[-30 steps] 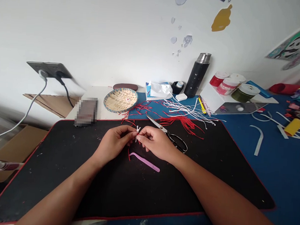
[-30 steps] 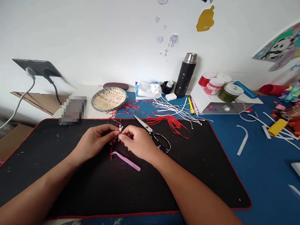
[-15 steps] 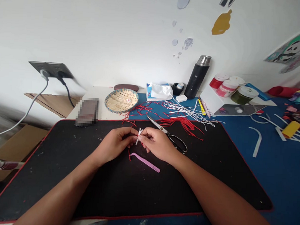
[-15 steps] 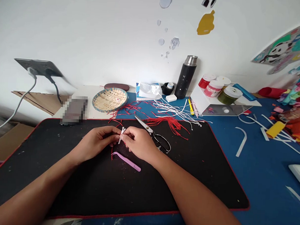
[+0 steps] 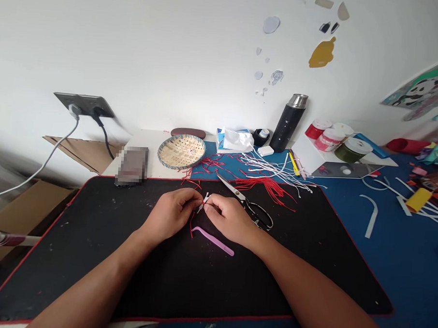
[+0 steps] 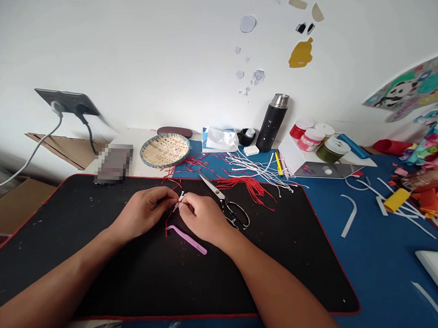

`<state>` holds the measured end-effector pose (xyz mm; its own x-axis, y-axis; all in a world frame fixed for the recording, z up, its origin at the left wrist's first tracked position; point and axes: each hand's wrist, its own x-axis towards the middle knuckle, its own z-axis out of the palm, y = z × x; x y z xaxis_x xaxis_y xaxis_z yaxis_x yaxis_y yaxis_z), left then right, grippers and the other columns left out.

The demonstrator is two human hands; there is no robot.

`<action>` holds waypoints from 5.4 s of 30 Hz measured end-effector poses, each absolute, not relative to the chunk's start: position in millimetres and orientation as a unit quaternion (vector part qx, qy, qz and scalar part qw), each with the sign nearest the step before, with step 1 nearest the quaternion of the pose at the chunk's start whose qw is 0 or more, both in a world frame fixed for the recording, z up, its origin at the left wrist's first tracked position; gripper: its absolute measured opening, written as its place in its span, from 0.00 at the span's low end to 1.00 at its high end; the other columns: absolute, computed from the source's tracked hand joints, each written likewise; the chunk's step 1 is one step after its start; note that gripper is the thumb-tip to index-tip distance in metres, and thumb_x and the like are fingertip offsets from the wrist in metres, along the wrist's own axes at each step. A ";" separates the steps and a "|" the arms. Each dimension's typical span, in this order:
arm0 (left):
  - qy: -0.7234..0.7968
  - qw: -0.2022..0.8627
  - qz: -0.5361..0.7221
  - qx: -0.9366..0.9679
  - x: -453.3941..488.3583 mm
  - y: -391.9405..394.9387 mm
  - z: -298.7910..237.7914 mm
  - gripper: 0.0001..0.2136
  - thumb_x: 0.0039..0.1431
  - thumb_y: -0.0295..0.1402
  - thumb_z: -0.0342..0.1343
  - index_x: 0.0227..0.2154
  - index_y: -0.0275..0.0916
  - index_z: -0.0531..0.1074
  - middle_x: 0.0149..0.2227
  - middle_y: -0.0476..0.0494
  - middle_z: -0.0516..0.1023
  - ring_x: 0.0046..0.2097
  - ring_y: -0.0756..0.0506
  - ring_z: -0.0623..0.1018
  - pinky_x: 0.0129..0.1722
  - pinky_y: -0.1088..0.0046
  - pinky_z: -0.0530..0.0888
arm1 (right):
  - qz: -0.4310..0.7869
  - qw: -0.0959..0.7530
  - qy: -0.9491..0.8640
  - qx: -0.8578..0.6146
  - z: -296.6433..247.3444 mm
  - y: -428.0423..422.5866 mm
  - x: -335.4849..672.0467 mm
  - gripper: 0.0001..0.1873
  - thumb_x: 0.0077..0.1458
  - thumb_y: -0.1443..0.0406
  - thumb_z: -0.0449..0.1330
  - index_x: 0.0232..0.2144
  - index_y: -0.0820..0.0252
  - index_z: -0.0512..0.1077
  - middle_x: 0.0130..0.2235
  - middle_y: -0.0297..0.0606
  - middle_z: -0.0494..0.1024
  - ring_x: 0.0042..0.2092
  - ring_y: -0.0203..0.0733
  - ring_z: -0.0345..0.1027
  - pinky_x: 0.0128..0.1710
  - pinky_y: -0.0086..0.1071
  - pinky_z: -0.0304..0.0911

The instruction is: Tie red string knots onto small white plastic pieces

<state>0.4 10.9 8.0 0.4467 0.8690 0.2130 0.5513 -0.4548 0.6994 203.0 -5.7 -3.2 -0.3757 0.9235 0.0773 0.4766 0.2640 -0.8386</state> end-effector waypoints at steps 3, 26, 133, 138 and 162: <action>0.443 0.276 0.292 0.802 0.9 11.8 4.3 0.09 0.67 0.29 0.51 0.35 0.42 0.77 0.34 0.47 0.83 0.35 0.44 0.81 0.37 0.71 0.73 | 0.378 0.299 -0.736 -0.475 -5.2 -5.8 199.7 0.13 0.66 0.66 0.55 0.27 0.56 0.64 0.25 0.28 0.67 0.27 0.36 0.60 0.29 0.30 0.48; 0.445 0.396 0.316 0.738 5.0 12.3 -6.2 0.11 0.71 0.38 0.52 0.34 0.41 0.75 0.30 0.49 0.78 0.33 0.46 0.76 0.36 0.73 0.71 | 0.512 0.316 -0.661 -0.448 -8.3 -6.7 202.4 0.10 0.68 0.64 0.53 0.31 0.56 0.66 0.22 0.25 0.65 0.23 0.33 0.60 0.25 0.28 0.54; 0.448 0.452 0.340 0.692 11.5 0.2 -0.5 0.09 0.65 0.39 0.62 0.44 0.42 0.75 0.39 0.46 0.83 0.41 0.43 0.82 0.43 0.68 0.76 | 0.583 0.420 -0.536 -0.443 -11.9 3.2 205.7 0.21 0.61 0.46 0.63 0.35 0.58 0.70 0.22 0.26 0.68 0.20 0.31 0.60 0.18 0.26 0.53; 0.450 0.442 0.340 0.698 11.8 1.0 -0.3 0.08 0.64 0.39 0.62 0.43 0.42 0.76 0.39 0.45 0.84 0.41 0.43 0.83 0.43 0.68 0.76 | 0.581 0.416 -0.539 -0.445 -13.0 3.4 206.1 0.21 0.62 0.46 0.63 0.34 0.58 0.71 0.22 0.26 0.69 0.20 0.31 0.59 0.18 0.26 0.54; 0.457 0.569 0.373 0.573 13.2 6.9 2.8 0.16 0.60 0.47 0.67 0.38 0.38 0.74 0.30 0.46 0.80 0.31 0.46 0.80 0.30 0.72 0.74 | 0.531 0.380 -0.605 -0.456 -20.6 0.0 204.0 0.11 0.67 0.55 0.60 0.38 0.57 0.72 0.28 0.29 0.72 0.25 0.33 0.65 0.25 0.28 0.61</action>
<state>13.2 6.9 2.8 0.3040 0.9481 -0.0929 0.0990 0.0655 0.9929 204.0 0.0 -20.6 -0.2950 0.9552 -0.0249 0.1491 0.0202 -0.9886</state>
